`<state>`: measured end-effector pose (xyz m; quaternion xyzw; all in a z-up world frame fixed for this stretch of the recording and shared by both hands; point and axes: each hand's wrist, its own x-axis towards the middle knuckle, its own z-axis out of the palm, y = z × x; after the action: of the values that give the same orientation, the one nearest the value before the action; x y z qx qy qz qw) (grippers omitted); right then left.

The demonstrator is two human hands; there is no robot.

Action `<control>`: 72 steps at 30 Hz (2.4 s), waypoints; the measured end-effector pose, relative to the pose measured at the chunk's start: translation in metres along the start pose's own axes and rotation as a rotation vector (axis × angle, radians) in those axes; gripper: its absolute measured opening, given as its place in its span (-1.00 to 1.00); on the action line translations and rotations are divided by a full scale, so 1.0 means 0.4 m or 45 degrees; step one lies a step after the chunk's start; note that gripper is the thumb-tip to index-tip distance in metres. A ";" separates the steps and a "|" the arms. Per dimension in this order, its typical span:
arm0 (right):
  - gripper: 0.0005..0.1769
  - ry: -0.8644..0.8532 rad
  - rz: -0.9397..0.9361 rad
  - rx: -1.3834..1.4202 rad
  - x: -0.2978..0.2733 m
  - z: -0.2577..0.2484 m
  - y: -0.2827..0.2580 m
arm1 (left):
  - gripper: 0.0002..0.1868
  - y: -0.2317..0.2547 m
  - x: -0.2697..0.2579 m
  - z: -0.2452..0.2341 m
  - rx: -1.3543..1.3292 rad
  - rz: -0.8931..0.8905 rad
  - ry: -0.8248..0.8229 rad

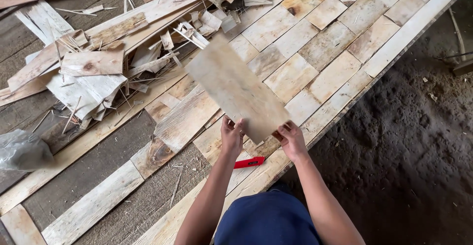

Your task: Cutting thin wood veneer sheets to size using a utility knife and a wooden straight edge for guidance.

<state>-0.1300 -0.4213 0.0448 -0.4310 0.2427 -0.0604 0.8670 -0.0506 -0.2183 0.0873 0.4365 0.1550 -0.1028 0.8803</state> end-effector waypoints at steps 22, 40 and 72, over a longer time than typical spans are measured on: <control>-0.88 -0.200 -0.052 -1.374 -0.027 0.107 0.090 | -0.57 -0.020 -0.056 -0.146 -0.163 0.033 0.116; -0.51 -0.617 0.225 -1.671 -0.077 0.083 0.113 | -0.56 0.152 -0.080 -0.088 -0.263 0.048 0.180; -0.24 -0.385 -0.609 -1.914 0.142 0.262 -0.277 | -0.10 0.172 -0.043 0.286 -0.522 0.059 0.572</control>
<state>-0.0191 -0.4329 0.1635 -0.9433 -0.0006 -0.0059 0.3319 -0.0240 -0.2681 0.2095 0.2650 0.3532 0.0497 0.8958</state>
